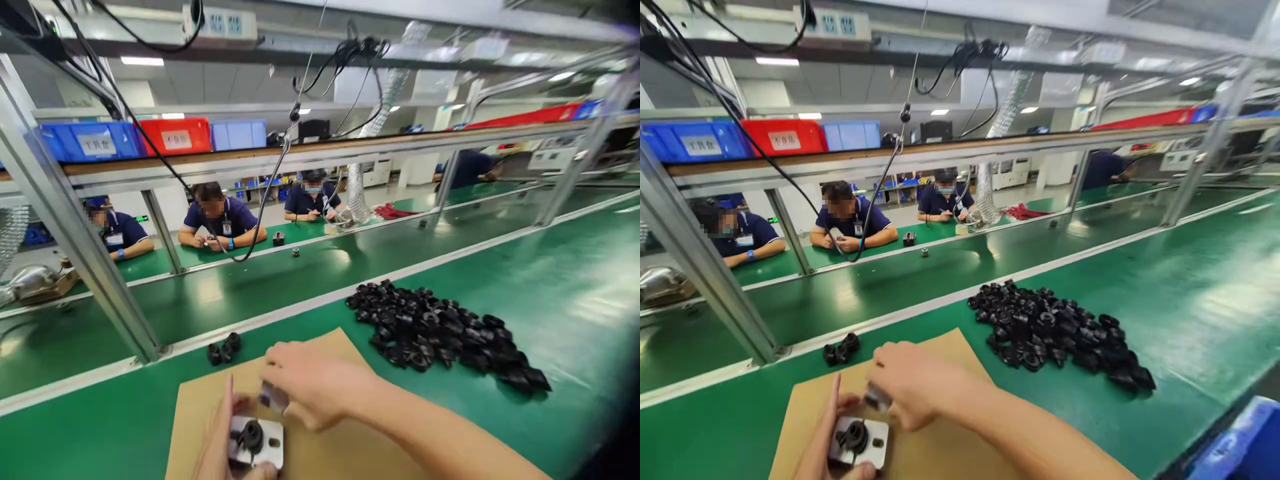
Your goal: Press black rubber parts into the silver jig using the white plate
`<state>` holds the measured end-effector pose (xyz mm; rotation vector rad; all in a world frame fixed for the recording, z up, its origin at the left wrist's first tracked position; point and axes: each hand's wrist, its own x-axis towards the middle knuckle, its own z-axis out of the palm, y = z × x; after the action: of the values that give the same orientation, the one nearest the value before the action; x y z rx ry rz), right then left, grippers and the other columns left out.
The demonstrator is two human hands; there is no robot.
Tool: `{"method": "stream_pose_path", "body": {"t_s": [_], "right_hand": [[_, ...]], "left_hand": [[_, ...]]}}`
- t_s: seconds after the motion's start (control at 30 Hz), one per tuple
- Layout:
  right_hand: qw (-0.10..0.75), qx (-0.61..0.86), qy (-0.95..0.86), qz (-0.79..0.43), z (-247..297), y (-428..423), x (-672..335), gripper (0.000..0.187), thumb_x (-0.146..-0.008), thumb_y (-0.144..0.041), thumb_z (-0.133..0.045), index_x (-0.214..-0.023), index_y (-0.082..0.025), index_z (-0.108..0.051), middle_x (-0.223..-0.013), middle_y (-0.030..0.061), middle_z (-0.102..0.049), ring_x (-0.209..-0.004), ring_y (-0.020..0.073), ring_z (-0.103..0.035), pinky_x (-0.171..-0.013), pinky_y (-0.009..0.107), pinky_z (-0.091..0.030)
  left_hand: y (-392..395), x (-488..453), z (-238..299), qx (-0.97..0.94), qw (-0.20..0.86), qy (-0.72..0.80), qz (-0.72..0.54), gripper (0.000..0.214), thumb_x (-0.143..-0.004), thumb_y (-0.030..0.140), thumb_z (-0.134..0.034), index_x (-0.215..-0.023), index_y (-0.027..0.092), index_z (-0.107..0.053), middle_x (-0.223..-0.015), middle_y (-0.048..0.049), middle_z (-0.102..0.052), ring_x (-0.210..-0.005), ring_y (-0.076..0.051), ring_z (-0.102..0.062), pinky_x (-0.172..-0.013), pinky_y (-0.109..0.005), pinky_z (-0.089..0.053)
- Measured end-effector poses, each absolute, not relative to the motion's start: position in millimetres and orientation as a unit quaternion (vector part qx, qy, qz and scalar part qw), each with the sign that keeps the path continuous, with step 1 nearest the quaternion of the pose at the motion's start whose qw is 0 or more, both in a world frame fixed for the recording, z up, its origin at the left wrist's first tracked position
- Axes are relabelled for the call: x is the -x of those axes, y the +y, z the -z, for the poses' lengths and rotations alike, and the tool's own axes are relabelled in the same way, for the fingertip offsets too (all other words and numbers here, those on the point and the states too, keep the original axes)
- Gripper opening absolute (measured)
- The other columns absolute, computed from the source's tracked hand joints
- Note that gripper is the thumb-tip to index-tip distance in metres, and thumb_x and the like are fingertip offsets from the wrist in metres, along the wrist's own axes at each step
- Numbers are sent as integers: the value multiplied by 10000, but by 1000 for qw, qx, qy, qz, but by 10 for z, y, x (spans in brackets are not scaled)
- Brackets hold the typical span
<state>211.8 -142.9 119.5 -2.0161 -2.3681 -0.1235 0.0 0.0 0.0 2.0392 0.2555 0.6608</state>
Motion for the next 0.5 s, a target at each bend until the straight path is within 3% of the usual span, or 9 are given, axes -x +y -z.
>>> {"method": "stream_pose_path", "body": {"t_s": [0.07, 0.17, 0.23, 0.3, 0.37, 0.5], "right_hand": [[52, 677, -732, -46, -1015, -1523, -2265, 361, -753, -170, -859, -1067, -177, -681, -1035, 82, -650, -945, 305, -639, -752, 364, -510], [169, 659, -715, -164, -725, -1584, -2391, 576, -741, -125, -883, -1280, -202, -694, -1187, 87, -655, -1110, 324, -626, -955, 415, -527], [258, 639, -702, -180, -600, -1582, -2393, 635, -784, -213, -921, -1368, -204, -671, -1323, 107, -622, -1239, 344, -566, -1084, 462, -472], [329, 620, -696, -153, -531, -1544, -2342, 495, -848, -275, -885, -1301, -186, -706, -1327, 118, -625, -1265, 346, -532, -1125, 497, -424], [392, 583, -700, -129, -487, -1480, -2256, 376, -908, -326, -814, -1239, -171, -727, -1217, 121, -662, -1183, 332, -555, -1092, 517, -426], [491, 498, -696, -160, -400, -1369, -2011, 518, -940, -491, -791, -1331, -161, -705, -1138, 132, -676, -1105, 327, -584, -1007, 497, -478]], "left_hand": [[50, 14, 119, -853, 435, 73, -279, 994, -928, 400, -752, -1705, 275, -145, -1398, -162, -588, -1308, -382, -594, -1101, -559, -541], [98, 20, 237, -873, 404, 22, -271, 855, -1037, 338, -592, -1711, 279, -68, -1324, -154, -618, -1230, -319, -618, -1063, -520, -548], [109, 24, 248, -873, 406, 2, -269, 762, -1069, 313, -534, -1704, 275, -114, -1264, -135, -648, -1182, -289, -633, -1061, -491, -546], [106, 33, 213, -862, 417, 0, -287, 681, -1089, 298, -505, -1687, 281, -181, -1247, -115, -663, -1154, -262, -652, -1050, -439, -560], [90, 41, 154, -847, 415, -13, -331, 595, -1099, 268, -513, -1648, 289, -283, -1247, -103, -673, -1135, -239, -673, -1028, -379, -581], [5, 33, 77, -827, 366, -24, -425, 312, -1108, 275, -555, -1419, 247, -566, -1216, -107, -696, -1130, -232, -694, -1010, -318, -605]]}}
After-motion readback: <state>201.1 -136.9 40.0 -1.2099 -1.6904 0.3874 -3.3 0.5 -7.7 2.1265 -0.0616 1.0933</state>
